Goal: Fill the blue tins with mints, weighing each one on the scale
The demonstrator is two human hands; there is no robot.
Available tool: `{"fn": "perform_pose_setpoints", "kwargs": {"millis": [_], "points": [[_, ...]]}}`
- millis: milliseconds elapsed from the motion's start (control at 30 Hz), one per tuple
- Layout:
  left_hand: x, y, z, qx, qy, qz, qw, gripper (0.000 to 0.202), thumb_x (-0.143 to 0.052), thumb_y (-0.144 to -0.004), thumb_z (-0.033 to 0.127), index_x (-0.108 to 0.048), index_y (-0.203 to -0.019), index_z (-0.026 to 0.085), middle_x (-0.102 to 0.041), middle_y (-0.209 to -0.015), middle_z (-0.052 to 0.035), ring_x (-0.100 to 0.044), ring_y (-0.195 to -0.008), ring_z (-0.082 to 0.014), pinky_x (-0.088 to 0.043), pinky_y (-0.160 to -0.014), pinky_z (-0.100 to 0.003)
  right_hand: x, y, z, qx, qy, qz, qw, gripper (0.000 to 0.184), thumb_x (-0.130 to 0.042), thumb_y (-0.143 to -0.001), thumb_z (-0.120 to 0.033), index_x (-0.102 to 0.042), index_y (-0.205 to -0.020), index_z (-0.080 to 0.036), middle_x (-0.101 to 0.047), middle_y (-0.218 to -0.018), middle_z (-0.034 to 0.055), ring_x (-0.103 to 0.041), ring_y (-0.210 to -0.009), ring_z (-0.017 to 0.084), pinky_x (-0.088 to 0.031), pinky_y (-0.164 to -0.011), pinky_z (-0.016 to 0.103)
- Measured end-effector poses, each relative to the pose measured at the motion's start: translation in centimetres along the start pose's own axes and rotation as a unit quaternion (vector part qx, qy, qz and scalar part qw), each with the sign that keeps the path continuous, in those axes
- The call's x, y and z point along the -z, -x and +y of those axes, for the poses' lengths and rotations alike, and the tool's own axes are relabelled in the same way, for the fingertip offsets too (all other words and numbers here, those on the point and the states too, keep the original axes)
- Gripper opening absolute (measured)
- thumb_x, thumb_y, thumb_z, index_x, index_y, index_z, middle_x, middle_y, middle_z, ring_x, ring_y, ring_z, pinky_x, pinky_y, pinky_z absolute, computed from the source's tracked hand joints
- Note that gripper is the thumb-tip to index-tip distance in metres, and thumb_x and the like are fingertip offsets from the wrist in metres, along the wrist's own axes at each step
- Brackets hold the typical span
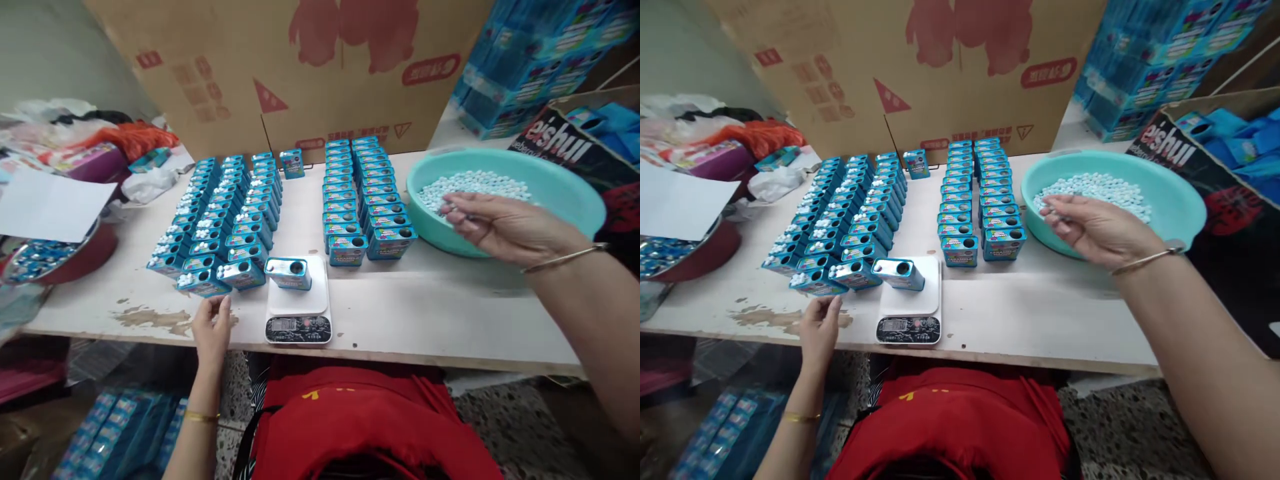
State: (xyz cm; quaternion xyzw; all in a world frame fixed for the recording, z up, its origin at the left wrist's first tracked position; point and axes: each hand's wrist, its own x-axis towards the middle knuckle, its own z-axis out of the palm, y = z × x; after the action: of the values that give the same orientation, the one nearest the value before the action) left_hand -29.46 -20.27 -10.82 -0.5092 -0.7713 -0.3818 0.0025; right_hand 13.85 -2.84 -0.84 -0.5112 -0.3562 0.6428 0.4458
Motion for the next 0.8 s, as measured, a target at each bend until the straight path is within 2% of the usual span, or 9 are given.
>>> {"fn": "perform_pose_setpoints", "kwargs": {"millis": [67,133,200,300,433,533,667,800], "points": [[-1.5,1.3,-2.2,0.016,-0.013,0.006,1.000,0.029,-0.049,-0.084,0.042,-0.058,-0.089,0.015,-0.061,-0.079,-0.0032,-0.058,-0.070,-0.0148,-0.049,-0.067,-0.028,-3.1,1.3,0.7,-0.004,0.042,-0.063,0.997,0.005,-0.061,-0.079,-0.012,-0.064,-0.082,-0.014,-0.056,-0.082,0.0041,-0.051,-0.065,0.005,-0.040,-0.052,0.014],[-2.5,2.2,-3.3,0.011,-0.027,0.018,0.999,0.029,-0.050,-0.083,0.042,-0.058,-0.091,0.015,-0.060,-0.084,-0.0056,-0.058,-0.079,-0.0178,-0.048,-0.074,-0.032,-6.2,2.1,1.5,-0.015,0.089,-0.140,0.986,0.010,-0.065,-0.076,-0.018,-0.063,-0.084,-0.013,-0.059,-0.079,0.0039,-0.050,-0.061,0.006,-0.039,-0.050,0.017],[-3.1,2.5,-3.5,0.001,-0.045,0.028,0.999,0.028,-0.050,-0.083,0.042,-0.057,-0.091,0.015,-0.059,-0.086,-0.0071,-0.056,-0.085,-0.0202,-0.046,-0.079,-0.035,-9.1,2.5,2.2,-0.024,0.146,-0.216,0.965,0.016,-0.068,-0.074,-0.024,-0.062,-0.085,-0.013,-0.059,-0.071,0.0017,-0.047,-0.055,0.006,-0.035,-0.045,0.017],[-3.3,2.6,-3.3,-0.017,-0.068,0.028,0.997,0.025,-0.050,-0.084,0.039,-0.057,-0.091,0.016,-0.058,-0.087,-0.0075,-0.054,-0.086,-0.0211,-0.043,-0.081,-0.036,-12.9,2.8,2.8,-0.024,0.229,-0.289,0.929,0.012,-0.065,-0.076,-0.022,-0.060,-0.082,-0.013,-0.056,-0.058,-0.0023,-0.044,-0.048,0.005,-0.031,-0.043,0.018],[-3.2,2.8,-3.3,-0.032,-0.083,0.028,0.996,0.022,-0.050,-0.084,0.036,-0.057,-0.091,0.016,-0.058,-0.088,-0.0080,-0.054,-0.086,-0.0213,-0.042,-0.081,-0.035,-16.8,2.9,3.1,-0.006,0.329,-0.329,0.885,0.005,-0.057,-0.081,-0.017,-0.060,-0.080,-0.013,-0.050,-0.050,-0.0048,-0.043,-0.045,0.006,-0.033,-0.045,0.019],[-3.2,2.9,-3.3,-0.033,-0.088,0.032,0.995,0.020,-0.050,-0.085,0.034,-0.056,-0.090,0.016,-0.058,-0.088,-0.0081,-0.053,-0.086,-0.0214,-0.041,-0.080,-0.034,-18.7,3.0,2.9,0.047,0.438,-0.346,0.828,0.008,-0.054,-0.081,-0.014,-0.062,-0.082,-0.013,-0.048,-0.049,-0.0051,-0.045,-0.047,0.007,-0.034,-0.048,0.020],[-3.2,3.0,-3.1,-0.046,-0.102,0.037,0.993,0.018,-0.049,-0.086,0.033,-0.056,-0.090,0.016,-0.058,-0.087,-0.0080,-0.054,-0.085,-0.0214,-0.041,-0.079,-0.033,-20.2,3.0,2.4,0.112,0.564,-0.344,0.742,0.016,-0.053,-0.080,-0.012,-0.066,-0.089,-0.013,-0.055,-0.056,-0.0022,-0.049,-0.053,0.009,-0.037,-0.056,0.022],[-3.2,3.0,-3.1,-0.051,-0.098,0.046,0.993,0.018,-0.049,-0.087,0.033,-0.055,-0.090,0.017,-0.058,-0.086,-0.0079,-0.054,-0.085,-0.0212,-0.041,-0.078,-0.033,-21.0,2.8,2.2,0.156,0.642,-0.330,0.674,0.018,-0.054,-0.081,-0.014,-0.069,-0.090,-0.014,-0.066,-0.078,0.0049,-0.054,-0.068,0.012,-0.037,-0.062,0.023]]}}
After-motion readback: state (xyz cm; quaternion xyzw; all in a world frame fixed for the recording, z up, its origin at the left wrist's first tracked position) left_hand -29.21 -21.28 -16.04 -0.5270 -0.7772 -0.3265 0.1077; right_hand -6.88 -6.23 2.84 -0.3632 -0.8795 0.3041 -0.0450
